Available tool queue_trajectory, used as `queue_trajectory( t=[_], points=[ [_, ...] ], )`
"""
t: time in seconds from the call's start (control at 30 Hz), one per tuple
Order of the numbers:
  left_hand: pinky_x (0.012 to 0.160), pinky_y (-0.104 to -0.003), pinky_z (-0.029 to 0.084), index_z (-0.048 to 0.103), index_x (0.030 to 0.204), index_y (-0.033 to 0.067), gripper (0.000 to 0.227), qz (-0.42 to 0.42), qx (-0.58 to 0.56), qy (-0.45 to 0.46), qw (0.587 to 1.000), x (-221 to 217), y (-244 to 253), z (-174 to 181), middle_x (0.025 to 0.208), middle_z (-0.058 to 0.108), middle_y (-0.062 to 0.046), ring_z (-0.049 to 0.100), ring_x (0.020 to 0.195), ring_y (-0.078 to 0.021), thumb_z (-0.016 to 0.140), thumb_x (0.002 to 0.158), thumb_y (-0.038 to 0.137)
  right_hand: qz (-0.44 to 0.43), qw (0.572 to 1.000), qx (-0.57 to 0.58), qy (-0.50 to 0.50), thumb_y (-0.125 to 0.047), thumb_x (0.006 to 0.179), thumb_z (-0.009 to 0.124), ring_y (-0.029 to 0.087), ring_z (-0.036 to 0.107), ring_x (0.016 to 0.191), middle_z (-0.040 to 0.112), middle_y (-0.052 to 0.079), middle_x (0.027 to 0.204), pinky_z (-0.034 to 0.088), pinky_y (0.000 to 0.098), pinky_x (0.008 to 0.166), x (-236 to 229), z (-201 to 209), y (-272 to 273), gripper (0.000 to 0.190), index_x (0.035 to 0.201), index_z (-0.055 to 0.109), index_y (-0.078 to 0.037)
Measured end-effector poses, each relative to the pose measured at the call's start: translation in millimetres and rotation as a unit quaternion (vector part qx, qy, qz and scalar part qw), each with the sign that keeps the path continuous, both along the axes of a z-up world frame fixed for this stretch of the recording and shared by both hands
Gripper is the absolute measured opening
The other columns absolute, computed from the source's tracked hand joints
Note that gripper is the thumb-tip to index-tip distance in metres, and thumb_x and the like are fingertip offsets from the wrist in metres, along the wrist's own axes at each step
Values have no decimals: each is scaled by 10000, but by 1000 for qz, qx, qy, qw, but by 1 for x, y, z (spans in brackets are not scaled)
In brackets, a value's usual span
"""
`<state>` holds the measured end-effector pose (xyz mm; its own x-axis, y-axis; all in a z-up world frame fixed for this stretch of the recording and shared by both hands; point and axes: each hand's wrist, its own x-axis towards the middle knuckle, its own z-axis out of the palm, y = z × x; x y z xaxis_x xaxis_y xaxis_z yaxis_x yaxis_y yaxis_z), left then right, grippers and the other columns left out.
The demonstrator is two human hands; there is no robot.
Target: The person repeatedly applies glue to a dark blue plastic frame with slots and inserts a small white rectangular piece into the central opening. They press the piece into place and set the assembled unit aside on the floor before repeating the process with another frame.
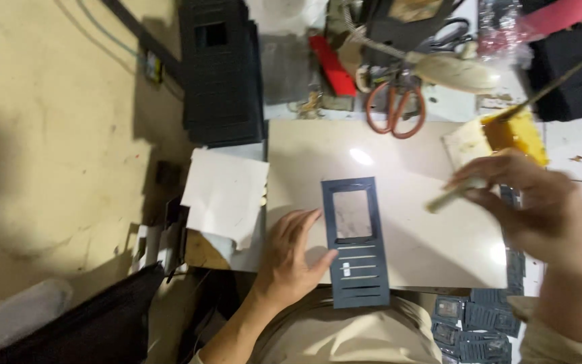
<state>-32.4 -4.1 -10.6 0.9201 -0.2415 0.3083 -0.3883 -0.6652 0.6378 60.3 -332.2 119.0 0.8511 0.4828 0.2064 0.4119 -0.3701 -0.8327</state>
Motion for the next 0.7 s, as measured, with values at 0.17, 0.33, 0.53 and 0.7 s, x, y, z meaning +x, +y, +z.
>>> queue_trajectory(
  t=[0.17, 0.33, 0.53, 0.7],
  points=[
    [1143, -511, 371, 326, 1483, -22, 1086, -50, 10, 40, 998, 5, 0, 19, 1367, 543, -248, 511, 1301, -386, 915, 698, 444, -83, 994, -71, -21, 9, 881, 722, 199, 685, 865, 736, 92, 1051, 531, 325, 677, 1, -38, 95, 263, 1137, 699, -47],
    [1157, -505, 354, 329, 1495, -2, 1100, -41, 10, 78, 996, 4, 3, 23, 1400, 517, -227, 471, 1344, -381, 922, 695, 465, -85, 992, -96, -12, -41, 905, 731, 245, 680, 825, 696, 120, 990, 538, 348, 718, 10, -77, 120, 253, 1155, 694, -44],
    [1172, -501, 349, 336, 1500, 0, 1076, -47, -2, 72, 996, 6, 5, 26, 1418, 508, -209, 474, 1360, -364, 921, 705, 427, -99, 989, -114, 3, -69, 917, 713, 271, 689, 837, 679, 133, 972, 545, 369, 733, 12, -87, 123, 245, 1160, 693, -52],
    [1165, -481, 377, 347, 1489, -12, 1036, -51, -15, 71, 996, 8, 5, 27, 1413, 518, -212, 478, 1353, -371, 921, 728, 394, -104, 987, -124, 3, -95, 931, 705, 298, 680, 866, 681, 144, 974, 538, 385, 754, 11, -86, 123, 237, 1164, 693, -56]
  ],
)
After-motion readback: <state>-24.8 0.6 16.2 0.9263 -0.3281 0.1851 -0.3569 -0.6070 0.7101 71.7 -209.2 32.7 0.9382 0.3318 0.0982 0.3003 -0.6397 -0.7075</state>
